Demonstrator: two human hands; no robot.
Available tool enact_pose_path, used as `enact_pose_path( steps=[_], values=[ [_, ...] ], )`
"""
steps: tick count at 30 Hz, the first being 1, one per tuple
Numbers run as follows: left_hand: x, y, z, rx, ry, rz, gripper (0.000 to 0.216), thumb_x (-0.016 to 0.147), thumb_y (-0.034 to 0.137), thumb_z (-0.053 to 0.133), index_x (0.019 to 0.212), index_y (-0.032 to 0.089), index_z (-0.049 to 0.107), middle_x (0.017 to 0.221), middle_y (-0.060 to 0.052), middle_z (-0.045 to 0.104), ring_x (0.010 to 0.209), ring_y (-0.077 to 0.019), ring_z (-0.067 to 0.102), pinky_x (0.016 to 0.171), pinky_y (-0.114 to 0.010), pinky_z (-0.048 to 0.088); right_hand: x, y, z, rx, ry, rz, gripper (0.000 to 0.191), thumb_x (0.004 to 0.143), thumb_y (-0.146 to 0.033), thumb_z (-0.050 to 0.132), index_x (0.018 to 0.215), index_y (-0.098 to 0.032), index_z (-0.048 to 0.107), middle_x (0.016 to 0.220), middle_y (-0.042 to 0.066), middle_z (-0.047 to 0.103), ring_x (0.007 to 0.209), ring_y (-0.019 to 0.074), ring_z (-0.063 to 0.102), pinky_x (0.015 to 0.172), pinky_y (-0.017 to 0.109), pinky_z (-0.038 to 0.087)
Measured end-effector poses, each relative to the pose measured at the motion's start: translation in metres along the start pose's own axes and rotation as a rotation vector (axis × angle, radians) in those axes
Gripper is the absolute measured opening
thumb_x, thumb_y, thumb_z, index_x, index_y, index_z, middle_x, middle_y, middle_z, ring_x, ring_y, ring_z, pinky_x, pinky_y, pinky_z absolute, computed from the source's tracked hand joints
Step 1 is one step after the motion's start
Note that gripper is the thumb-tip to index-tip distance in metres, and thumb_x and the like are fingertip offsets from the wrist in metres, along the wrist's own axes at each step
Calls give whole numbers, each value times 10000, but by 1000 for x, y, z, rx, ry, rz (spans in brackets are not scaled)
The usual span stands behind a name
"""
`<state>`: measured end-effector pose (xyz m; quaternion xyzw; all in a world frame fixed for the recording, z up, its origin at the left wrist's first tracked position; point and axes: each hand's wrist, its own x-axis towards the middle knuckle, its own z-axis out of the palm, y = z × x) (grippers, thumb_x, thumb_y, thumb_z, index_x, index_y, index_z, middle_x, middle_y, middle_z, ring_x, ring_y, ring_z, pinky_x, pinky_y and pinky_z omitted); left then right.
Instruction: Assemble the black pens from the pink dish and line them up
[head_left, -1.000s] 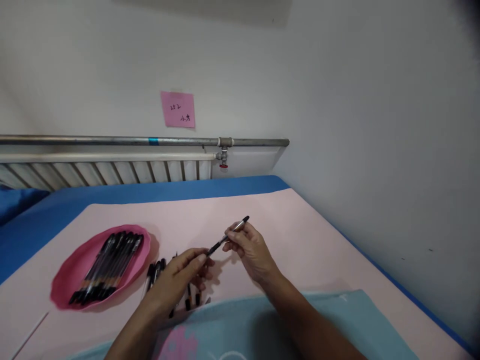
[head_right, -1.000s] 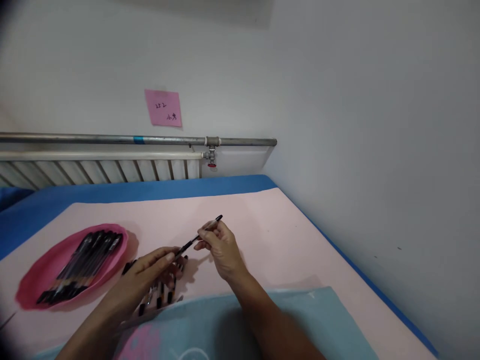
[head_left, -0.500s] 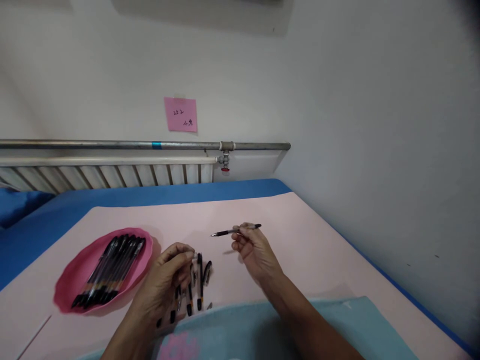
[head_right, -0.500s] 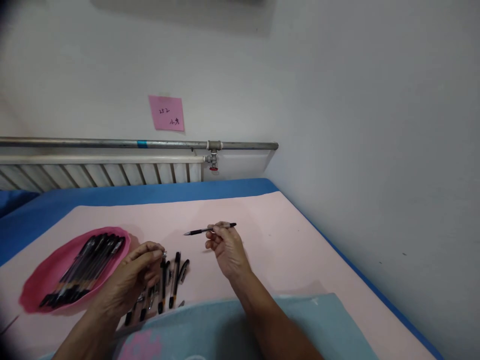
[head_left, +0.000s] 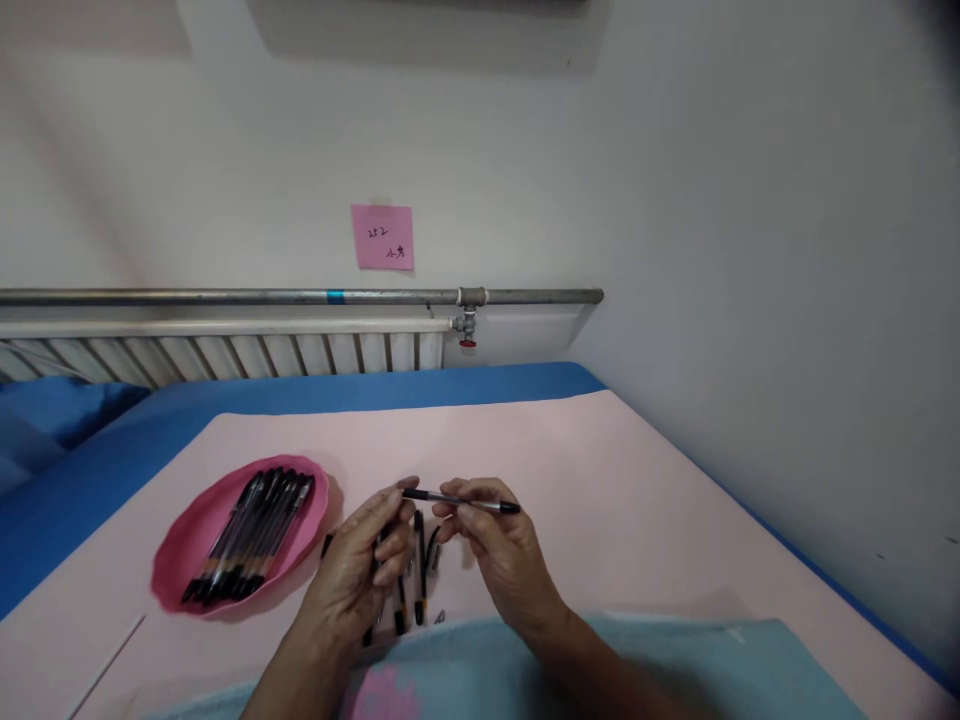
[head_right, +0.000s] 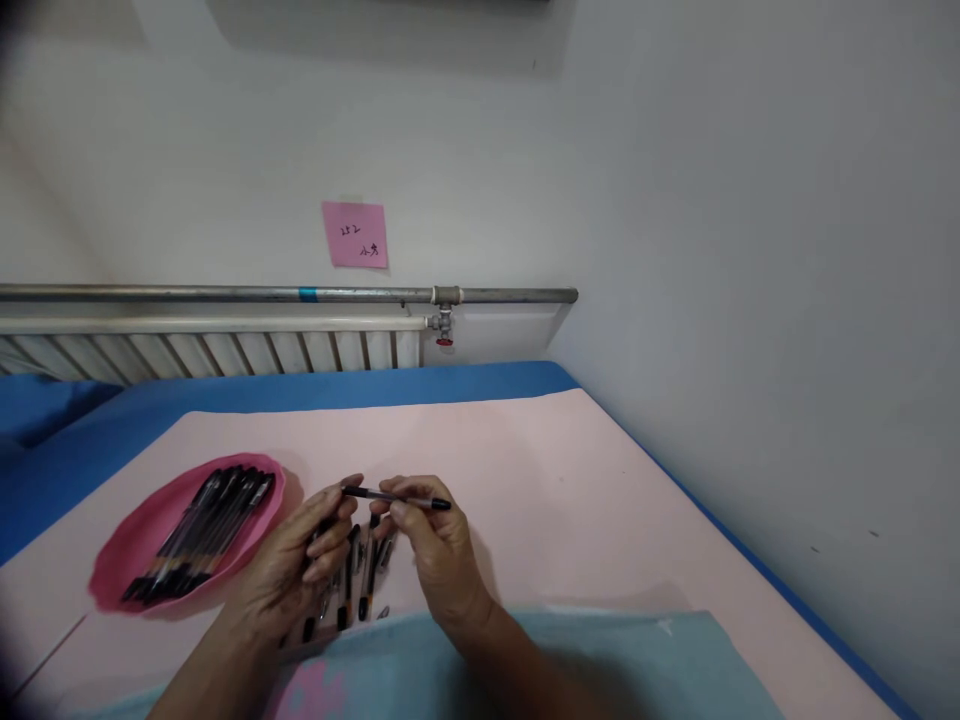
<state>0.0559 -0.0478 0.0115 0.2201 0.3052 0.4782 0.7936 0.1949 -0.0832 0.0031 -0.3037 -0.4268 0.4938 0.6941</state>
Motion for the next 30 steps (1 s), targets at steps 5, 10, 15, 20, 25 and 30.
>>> enact_pose_path(
  steps=[5,10,15,20,25,30],
  values=[
    [2,5,-5,-38,41,81,171,783,196,570,901,82,616,641,5,481,388,6,279,279,-90,204,-4,-3,0,-195,-151,93,177,779,-179,576,954,-191,600,896,39,637,661,107,597,642,260,476],
    [3,15,-14,53,34,136,203,717,227,650,868,92,628,613,17,469,393,0,290,283,-95,201,4,-11,-11,156,-299,502,388,692,-198,629,1066,-167,533,878,66,648,677,144,609,513,236,481],
    [-1,18,-17,222,-47,71,266,691,282,679,889,111,635,589,31,441,394,-1,273,303,-108,187,10,-16,-17,250,-407,870,335,796,-348,510,1037,-119,554,786,75,649,527,123,596,357,179,408],
    [-4,14,-15,309,-101,21,289,708,299,668,930,117,636,526,57,364,394,-9,252,320,-120,167,5,-16,-13,135,-508,922,296,776,-356,528,894,-88,578,532,-4,562,382,103,528,308,168,368],
    [-3,12,-14,265,-55,52,262,685,295,690,872,119,638,492,71,332,385,-10,245,320,-120,158,0,-12,-8,5,-469,782,202,736,-330,575,733,-134,522,531,-32,533,394,77,498,356,169,375],
    [-2,12,-13,252,-36,83,244,675,285,698,832,108,635,479,72,333,381,-9,243,320,-118,165,-4,-7,-3,-196,-309,635,183,681,-249,643,702,-152,489,552,-37,565,450,70,516,424,162,370]
  ],
)
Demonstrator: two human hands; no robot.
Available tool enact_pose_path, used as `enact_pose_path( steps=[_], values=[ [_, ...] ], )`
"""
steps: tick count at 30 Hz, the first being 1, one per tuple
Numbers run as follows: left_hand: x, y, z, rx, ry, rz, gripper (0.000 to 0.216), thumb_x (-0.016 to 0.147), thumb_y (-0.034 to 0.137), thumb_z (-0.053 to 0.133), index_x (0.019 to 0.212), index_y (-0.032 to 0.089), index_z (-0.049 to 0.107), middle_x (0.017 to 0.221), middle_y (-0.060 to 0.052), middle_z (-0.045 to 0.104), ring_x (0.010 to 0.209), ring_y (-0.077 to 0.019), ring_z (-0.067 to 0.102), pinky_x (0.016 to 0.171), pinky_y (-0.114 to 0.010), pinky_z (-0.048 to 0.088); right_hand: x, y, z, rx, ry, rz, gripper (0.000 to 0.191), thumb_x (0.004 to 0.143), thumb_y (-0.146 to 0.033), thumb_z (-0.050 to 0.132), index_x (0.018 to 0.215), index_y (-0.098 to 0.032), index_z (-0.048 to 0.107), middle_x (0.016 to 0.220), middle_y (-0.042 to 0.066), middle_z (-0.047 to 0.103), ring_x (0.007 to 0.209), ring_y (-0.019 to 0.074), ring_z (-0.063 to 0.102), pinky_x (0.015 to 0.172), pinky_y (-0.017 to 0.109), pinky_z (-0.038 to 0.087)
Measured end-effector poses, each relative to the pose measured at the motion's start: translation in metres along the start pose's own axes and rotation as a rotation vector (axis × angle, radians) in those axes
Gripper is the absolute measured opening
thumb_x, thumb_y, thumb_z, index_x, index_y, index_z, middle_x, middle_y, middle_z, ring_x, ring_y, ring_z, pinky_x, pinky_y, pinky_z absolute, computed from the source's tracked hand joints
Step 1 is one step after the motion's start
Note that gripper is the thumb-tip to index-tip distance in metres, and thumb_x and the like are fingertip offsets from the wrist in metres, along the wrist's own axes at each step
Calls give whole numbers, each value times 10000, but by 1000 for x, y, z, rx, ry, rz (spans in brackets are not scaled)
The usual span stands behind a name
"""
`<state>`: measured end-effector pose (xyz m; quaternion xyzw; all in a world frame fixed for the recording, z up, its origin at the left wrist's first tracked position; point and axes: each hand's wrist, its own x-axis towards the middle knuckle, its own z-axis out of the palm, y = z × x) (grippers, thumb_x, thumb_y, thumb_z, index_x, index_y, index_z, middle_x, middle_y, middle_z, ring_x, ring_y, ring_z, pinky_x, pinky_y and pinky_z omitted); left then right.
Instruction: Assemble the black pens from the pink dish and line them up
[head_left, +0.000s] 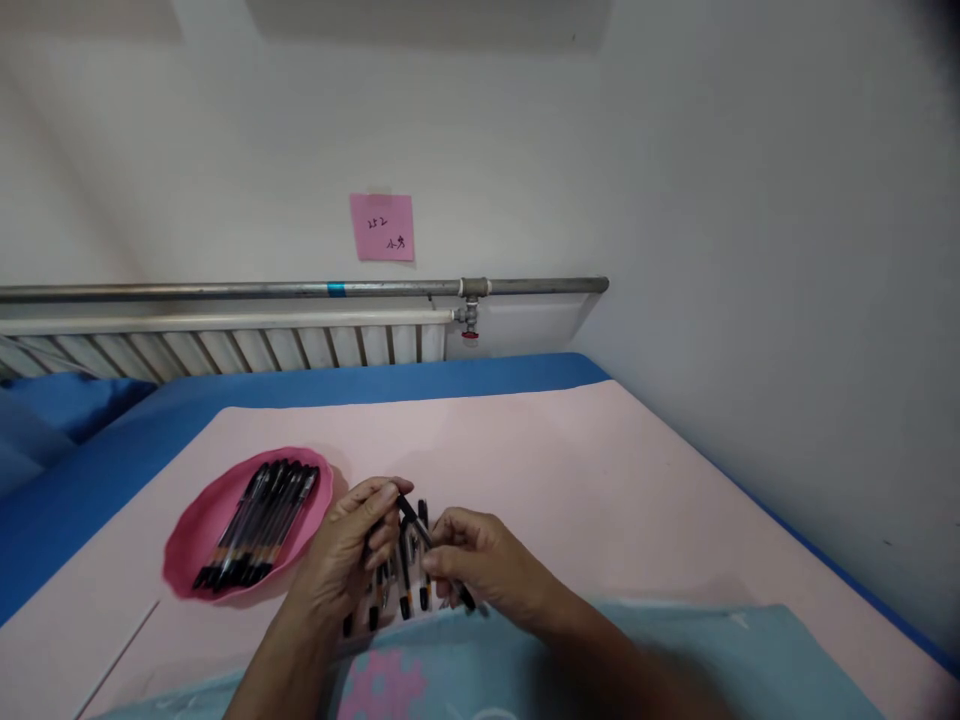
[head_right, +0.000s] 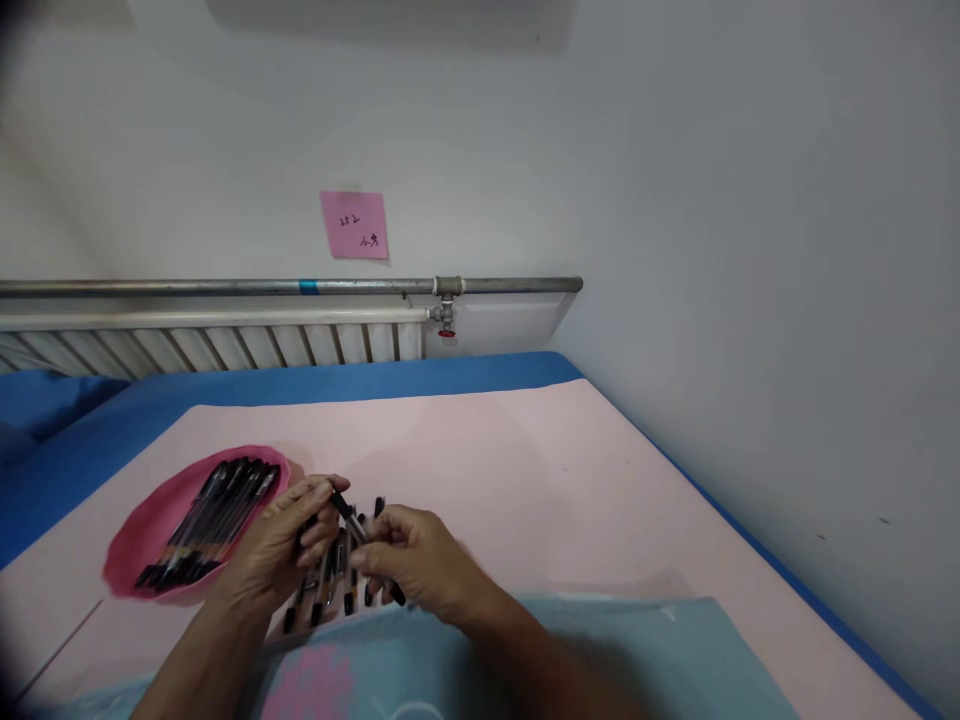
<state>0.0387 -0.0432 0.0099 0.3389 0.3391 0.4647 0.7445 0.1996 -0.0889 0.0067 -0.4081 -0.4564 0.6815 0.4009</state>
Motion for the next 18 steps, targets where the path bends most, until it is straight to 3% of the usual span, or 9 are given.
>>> enact_pose_path(
  steps=[4,6,8,13,18],
  values=[
    [-1,3,0,-38,24,24,259,661,286,706,833,105,634,475,74,326,388,-14,260,318,-112,177,-1,-5,1,224,-206,129,278,750,-397,555,836,-134,533,702,36,628,506,112,572,431,210,418],
    [-1,5,-1,-45,26,29,258,661,279,706,838,107,633,479,71,335,390,-14,266,317,-109,180,-2,-6,0,281,-283,191,336,779,-435,495,850,-111,553,671,42,616,481,112,561,417,220,420],
    [-1,5,-1,-37,27,32,261,658,275,707,844,108,632,494,65,356,389,-13,270,313,-109,181,-3,-6,-1,258,-254,178,277,759,-389,536,790,-114,555,601,10,586,432,88,522,405,200,398],
    [1,3,-3,-21,49,44,266,654,284,710,838,108,632,503,58,374,388,-15,281,307,-110,179,-2,-2,2,62,40,11,196,669,-273,662,708,-152,513,565,-35,563,450,63,505,413,158,355],
    [2,3,-3,-13,45,49,262,671,280,698,852,100,638,496,57,378,388,-14,282,310,-109,183,-1,-3,1,241,-201,191,359,770,-460,500,851,-116,563,624,23,602,448,92,532,411,203,397]
  ],
)
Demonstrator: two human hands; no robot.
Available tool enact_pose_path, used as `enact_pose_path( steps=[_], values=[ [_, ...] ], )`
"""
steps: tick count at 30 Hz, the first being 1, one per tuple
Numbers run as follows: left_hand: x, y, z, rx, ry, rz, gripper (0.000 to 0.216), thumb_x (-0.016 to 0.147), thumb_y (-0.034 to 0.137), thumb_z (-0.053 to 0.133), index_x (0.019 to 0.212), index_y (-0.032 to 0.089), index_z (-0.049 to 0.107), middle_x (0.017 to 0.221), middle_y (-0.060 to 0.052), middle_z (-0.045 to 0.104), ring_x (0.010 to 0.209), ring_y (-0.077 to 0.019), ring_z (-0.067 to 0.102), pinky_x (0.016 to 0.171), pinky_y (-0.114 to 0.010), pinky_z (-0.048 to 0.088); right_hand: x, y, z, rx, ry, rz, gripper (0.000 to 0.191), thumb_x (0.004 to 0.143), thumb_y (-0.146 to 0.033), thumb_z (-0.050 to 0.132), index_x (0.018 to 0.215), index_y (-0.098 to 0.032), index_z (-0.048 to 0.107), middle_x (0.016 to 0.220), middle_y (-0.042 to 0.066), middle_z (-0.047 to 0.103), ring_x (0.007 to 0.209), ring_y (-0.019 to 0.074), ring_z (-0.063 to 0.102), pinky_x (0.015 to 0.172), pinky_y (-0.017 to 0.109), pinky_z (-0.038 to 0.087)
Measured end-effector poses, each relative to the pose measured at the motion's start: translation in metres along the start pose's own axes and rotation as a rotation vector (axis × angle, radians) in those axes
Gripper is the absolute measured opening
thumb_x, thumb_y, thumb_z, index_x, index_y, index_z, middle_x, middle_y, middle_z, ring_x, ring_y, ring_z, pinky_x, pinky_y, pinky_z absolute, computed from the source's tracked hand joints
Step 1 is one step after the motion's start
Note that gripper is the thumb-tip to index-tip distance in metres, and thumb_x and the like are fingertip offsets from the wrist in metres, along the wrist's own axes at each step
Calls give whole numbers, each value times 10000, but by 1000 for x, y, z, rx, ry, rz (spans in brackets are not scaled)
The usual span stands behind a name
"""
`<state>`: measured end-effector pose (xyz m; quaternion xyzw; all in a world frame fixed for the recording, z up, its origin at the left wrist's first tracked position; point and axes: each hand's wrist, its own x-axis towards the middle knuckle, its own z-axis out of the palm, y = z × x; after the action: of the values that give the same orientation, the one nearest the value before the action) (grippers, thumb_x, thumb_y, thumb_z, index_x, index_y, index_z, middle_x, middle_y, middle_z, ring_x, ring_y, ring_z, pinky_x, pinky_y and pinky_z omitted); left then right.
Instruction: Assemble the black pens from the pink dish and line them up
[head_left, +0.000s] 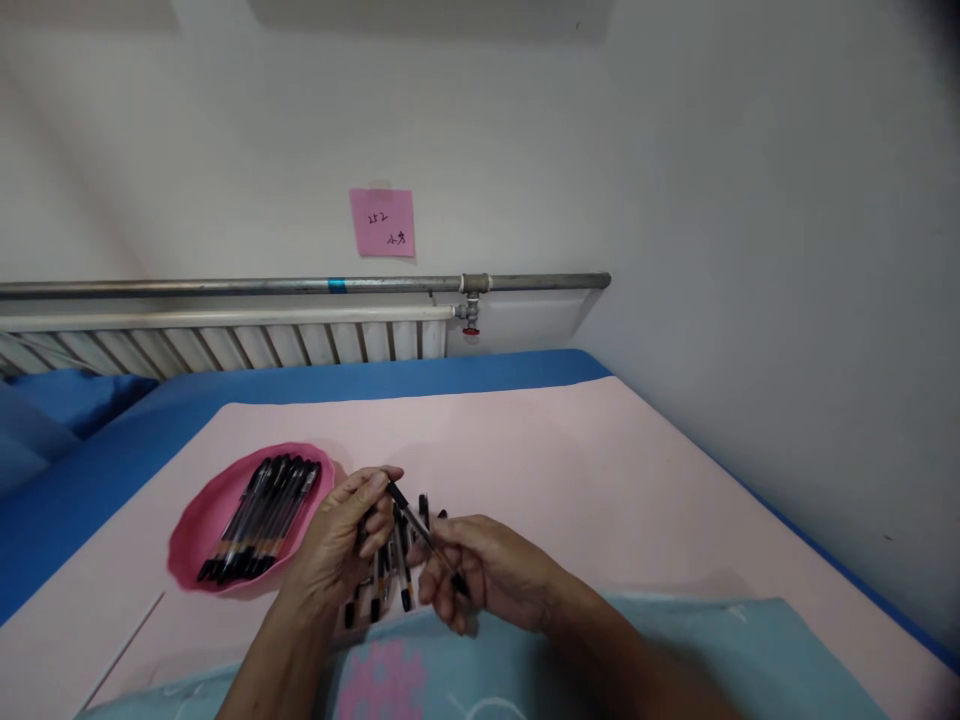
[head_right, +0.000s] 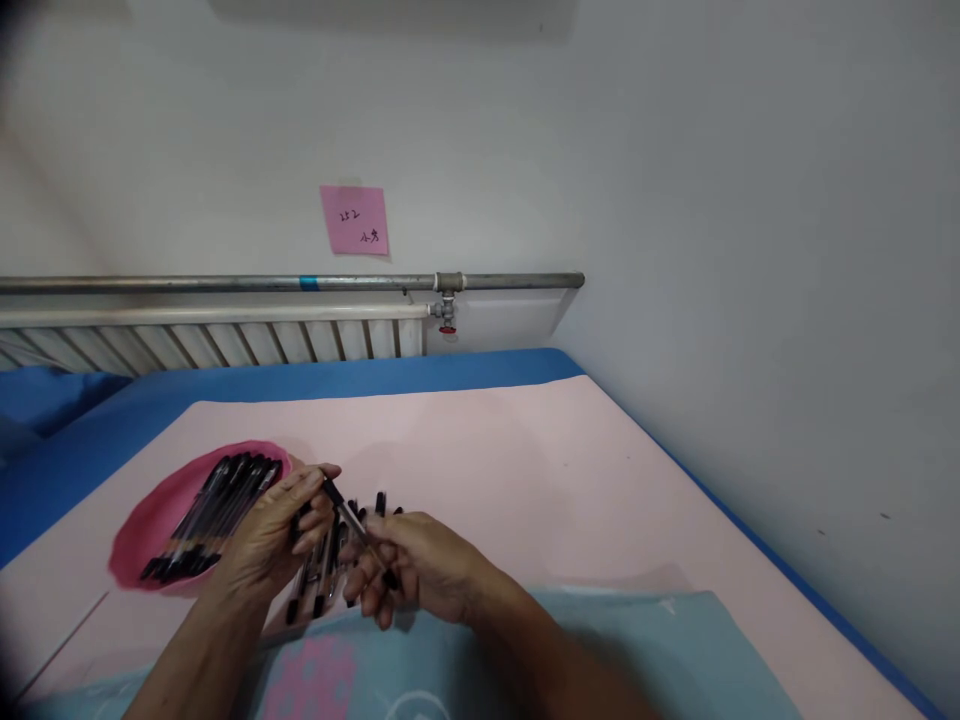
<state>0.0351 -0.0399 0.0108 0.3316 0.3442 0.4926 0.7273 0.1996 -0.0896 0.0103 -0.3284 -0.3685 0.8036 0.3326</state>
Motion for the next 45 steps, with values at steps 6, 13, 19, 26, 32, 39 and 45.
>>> enact_pose_path(
  steps=[6,13,19,26,32,39,45],
  values=[
    [-1,1,2,6,13,6,278,654,287,708,853,109,633,504,50,401,392,-21,303,306,-113,181,1,1,0,-118,212,-152,215,658,-288,669,697,-146,513,528,-39,557,406,62,484,385,160,326],
    [0,0,1,14,18,6,289,641,292,714,850,108,636,503,51,402,392,-21,306,306,-115,188,1,0,4,6,47,-17,289,758,-405,540,774,-118,564,544,-14,569,392,65,493,372,172,362],
    [1,-1,0,16,21,13,287,652,288,708,861,103,642,513,47,413,401,-20,312,309,-113,190,1,0,6,-132,186,-106,207,720,-342,601,739,-150,527,563,-24,582,379,63,481,328,155,324],
    [3,3,-2,-11,67,41,282,635,263,722,847,99,632,515,44,431,410,-28,347,299,-108,203,1,1,3,-172,191,-102,168,727,-301,574,702,-139,537,535,-35,535,371,50,451,317,149,305],
    [10,19,-15,-235,173,109,109,665,168,649,712,111,569,613,22,450,458,-37,383,291,-116,249,2,0,3,-346,348,-195,112,711,-243,576,679,-153,517,523,-55,514,366,40,436,324,146,330],
    [7,12,-12,-47,63,28,205,680,174,651,867,101,615,707,-12,511,462,-34,398,280,-112,236,2,1,2,-289,343,-192,137,722,-291,552,707,-163,505,587,-40,523,400,55,451,331,164,316],
    [6,9,-9,8,138,53,198,649,175,700,812,95,622,595,20,476,425,-28,383,273,-100,211,-3,-4,-1,-562,314,-144,132,760,-276,512,700,-164,548,610,-26,517,464,65,449,428,185,344]
  ],
)
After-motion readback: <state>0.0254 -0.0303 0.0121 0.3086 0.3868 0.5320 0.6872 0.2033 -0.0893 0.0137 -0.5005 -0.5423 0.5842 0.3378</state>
